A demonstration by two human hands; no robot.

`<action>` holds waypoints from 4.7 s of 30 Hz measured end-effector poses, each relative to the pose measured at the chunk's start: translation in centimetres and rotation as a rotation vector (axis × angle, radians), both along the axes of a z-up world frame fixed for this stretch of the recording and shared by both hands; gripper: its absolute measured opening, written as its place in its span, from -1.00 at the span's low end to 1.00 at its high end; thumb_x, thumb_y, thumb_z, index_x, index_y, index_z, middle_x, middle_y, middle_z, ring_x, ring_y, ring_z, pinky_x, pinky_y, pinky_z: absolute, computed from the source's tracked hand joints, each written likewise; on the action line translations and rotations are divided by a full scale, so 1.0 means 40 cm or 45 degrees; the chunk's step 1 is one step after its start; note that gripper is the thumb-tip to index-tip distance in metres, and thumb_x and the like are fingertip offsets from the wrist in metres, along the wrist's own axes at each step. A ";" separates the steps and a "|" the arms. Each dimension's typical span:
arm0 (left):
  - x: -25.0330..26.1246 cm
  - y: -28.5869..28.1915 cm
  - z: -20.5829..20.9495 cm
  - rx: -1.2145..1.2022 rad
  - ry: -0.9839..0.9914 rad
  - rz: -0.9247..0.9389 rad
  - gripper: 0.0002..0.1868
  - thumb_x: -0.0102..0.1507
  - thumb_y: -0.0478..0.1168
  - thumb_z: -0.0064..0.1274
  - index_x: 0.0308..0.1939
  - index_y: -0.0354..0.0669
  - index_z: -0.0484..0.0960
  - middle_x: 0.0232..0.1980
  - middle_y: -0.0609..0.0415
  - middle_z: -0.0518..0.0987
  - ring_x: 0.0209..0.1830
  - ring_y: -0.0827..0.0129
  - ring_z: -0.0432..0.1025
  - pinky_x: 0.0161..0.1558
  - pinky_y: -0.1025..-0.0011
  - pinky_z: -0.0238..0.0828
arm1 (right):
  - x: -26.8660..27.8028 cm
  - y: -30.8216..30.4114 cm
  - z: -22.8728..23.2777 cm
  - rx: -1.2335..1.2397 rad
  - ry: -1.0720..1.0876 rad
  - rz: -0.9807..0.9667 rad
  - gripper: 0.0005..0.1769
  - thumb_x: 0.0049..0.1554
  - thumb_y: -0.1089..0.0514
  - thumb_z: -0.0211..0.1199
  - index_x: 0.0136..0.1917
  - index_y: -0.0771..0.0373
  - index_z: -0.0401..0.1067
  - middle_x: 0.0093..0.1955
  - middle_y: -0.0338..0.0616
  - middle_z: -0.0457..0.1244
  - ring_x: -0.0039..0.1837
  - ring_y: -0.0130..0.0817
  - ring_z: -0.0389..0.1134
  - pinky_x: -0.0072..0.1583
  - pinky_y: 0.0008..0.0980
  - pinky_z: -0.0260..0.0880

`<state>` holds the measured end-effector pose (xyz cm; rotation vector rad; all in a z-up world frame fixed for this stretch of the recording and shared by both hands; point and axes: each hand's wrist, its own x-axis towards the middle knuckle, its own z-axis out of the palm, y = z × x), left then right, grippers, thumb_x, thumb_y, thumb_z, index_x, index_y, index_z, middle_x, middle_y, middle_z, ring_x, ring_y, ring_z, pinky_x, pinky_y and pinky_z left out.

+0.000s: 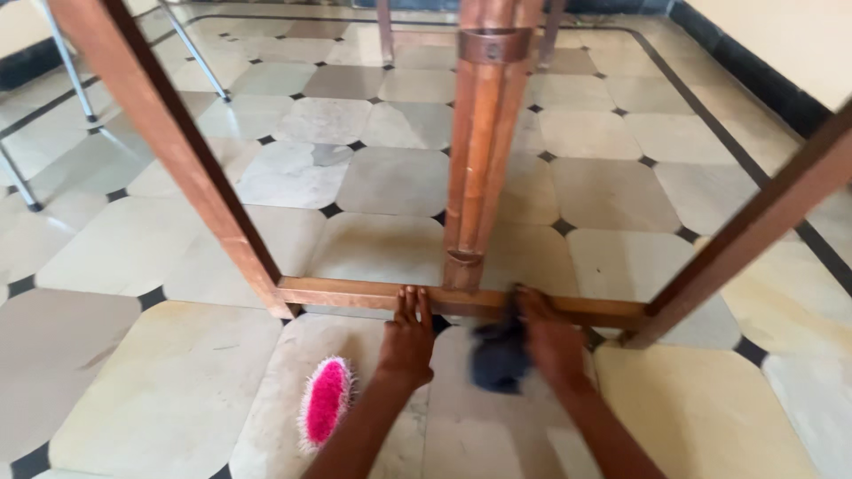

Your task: The person scrubs the wooden table legs and frame with a pink brush, then wipes the surfaces with a dark cloth. The task involves cleaning the table's structural components, including the legs and crossbars.

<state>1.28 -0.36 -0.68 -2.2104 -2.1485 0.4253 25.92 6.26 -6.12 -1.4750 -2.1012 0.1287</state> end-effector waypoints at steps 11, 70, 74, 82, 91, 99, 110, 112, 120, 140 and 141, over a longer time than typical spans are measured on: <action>-0.482 -0.020 -0.101 0.362 -0.404 0.378 -0.04 0.10 -0.25 0.10 0.57 -0.08 0.04 0.62 0.02 0.11 0.64 0.24 -0.08 0.51 0.05 -0.04 | 0.014 -0.033 0.025 0.233 -0.756 -0.157 -0.36 0.13 0.18 0.07 0.49 0.22 0.27 0.57 -0.17 0.17 -0.10 -0.10 0.51 -0.17 -0.20 0.54; -0.422 0.112 -0.421 1.264 -1.714 1.078 -0.13 0.17 -0.17 0.15 0.50 -0.34 0.13 0.16 -0.46 0.56 0.20 -0.28 0.44 0.25 0.07 0.34 | -0.636 0.085 0.018 0.149 -0.323 0.549 -0.59 0.33 -0.13 -0.06 0.14 0.16 0.44 0.02 -0.05 0.41 -0.02 -0.01 0.44 0.00 0.00 0.42; -0.513 0.114 -0.382 1.575 -1.536 1.117 -0.27 0.22 -0.22 0.11 0.43 -0.39 0.23 0.10 -0.47 0.58 0.11 -0.35 0.45 0.18 -0.05 0.33 | -0.624 0.093 0.014 0.149 -0.305 0.589 -0.59 0.35 -0.14 -0.09 0.14 0.13 0.44 -0.02 -0.08 0.41 -0.03 -0.04 0.44 0.02 -0.03 0.42; -0.359 0.041 -0.240 1.079 -1.490 1.031 -0.30 0.34 -0.16 -0.02 0.43 -0.42 0.02 -0.20 -0.47 0.62 -0.21 -0.41 0.51 -0.11 -0.12 0.45 | -0.628 0.095 0.003 -0.033 -0.360 0.479 -0.54 0.33 -0.19 -0.17 0.22 0.05 0.41 0.10 -0.15 0.41 0.14 -0.07 0.41 0.17 0.01 0.36; -0.241 0.010 -0.222 0.724 -1.708 0.659 -0.25 0.25 -0.10 0.09 0.37 -0.39 0.11 -0.13 -0.44 0.62 -0.10 -0.38 0.50 -0.04 -0.10 0.43 | -0.604 0.142 0.021 -0.452 -0.013 0.586 -0.32 0.33 -0.33 -0.27 0.45 0.04 0.33 0.34 0.01 0.32 0.33 0.04 0.32 0.30 -0.08 0.26; -0.505 0.046 -0.249 1.571 -1.668 1.526 -0.14 0.32 0.09 0.06 0.60 -0.03 0.04 0.14 -0.30 0.62 0.08 -0.23 0.51 0.10 -0.04 0.38 | -0.602 0.123 0.046 -0.542 -0.100 0.500 -0.35 0.27 -0.31 -0.13 0.45 0.04 0.33 0.24 0.02 0.39 0.26 0.01 0.41 0.28 -0.11 0.36; -0.604 0.008 -0.167 1.085 -1.386 1.242 -0.03 0.25 -0.12 -0.05 0.64 0.09 -0.26 0.30 -0.33 0.48 0.02 -0.28 0.49 0.05 -0.09 0.38 | -0.676 0.115 0.058 -0.383 -0.487 0.552 -0.25 0.21 -0.36 0.03 0.52 0.05 0.14 0.37 -0.01 0.27 0.36 -0.01 0.32 0.30 -0.02 0.34; -0.601 0.010 -0.157 1.068 -1.437 1.280 -0.01 0.25 -0.12 -0.04 0.64 0.15 -0.28 0.21 -0.34 0.53 0.01 -0.26 0.50 0.07 -0.08 0.37 | -0.725 0.117 0.046 -0.387 -0.419 0.699 -0.18 0.23 -0.36 0.07 0.56 0.14 0.08 0.38 0.09 0.24 0.36 0.03 0.30 0.31 -0.01 0.33; -0.522 0.012 -0.063 1.253 -1.312 1.210 -0.06 0.30 -0.14 -0.04 0.64 0.19 -0.26 -0.03 -0.33 0.61 -0.08 -0.23 0.53 -0.01 -0.09 0.39 | -0.747 0.083 0.070 -0.311 -0.434 0.620 -0.18 0.09 -0.29 0.27 0.48 0.07 0.17 0.34 -0.01 0.30 0.33 -0.03 0.35 0.26 -0.01 0.38; -0.537 0.010 -0.154 1.146 -1.453 1.257 0.02 0.14 -0.18 0.06 0.64 0.06 -0.11 -0.19 -0.39 0.65 -0.17 -0.30 0.53 -0.02 -0.08 0.39 | -0.735 0.072 0.067 -0.226 -0.391 0.620 -0.31 0.06 -0.06 0.30 0.41 0.08 0.21 0.27 0.03 0.33 0.27 0.03 0.37 0.20 0.06 0.37; -0.545 0.013 -0.170 1.232 -1.473 1.230 0.01 0.12 -0.18 0.08 0.62 0.05 -0.05 -0.17 -0.38 0.65 -0.16 -0.31 0.52 -0.02 -0.08 0.38 | -0.735 0.073 0.065 -0.218 -0.385 0.628 -0.32 0.05 -0.05 0.30 0.40 0.08 0.21 0.28 0.01 0.33 0.27 0.02 0.37 0.19 0.06 0.37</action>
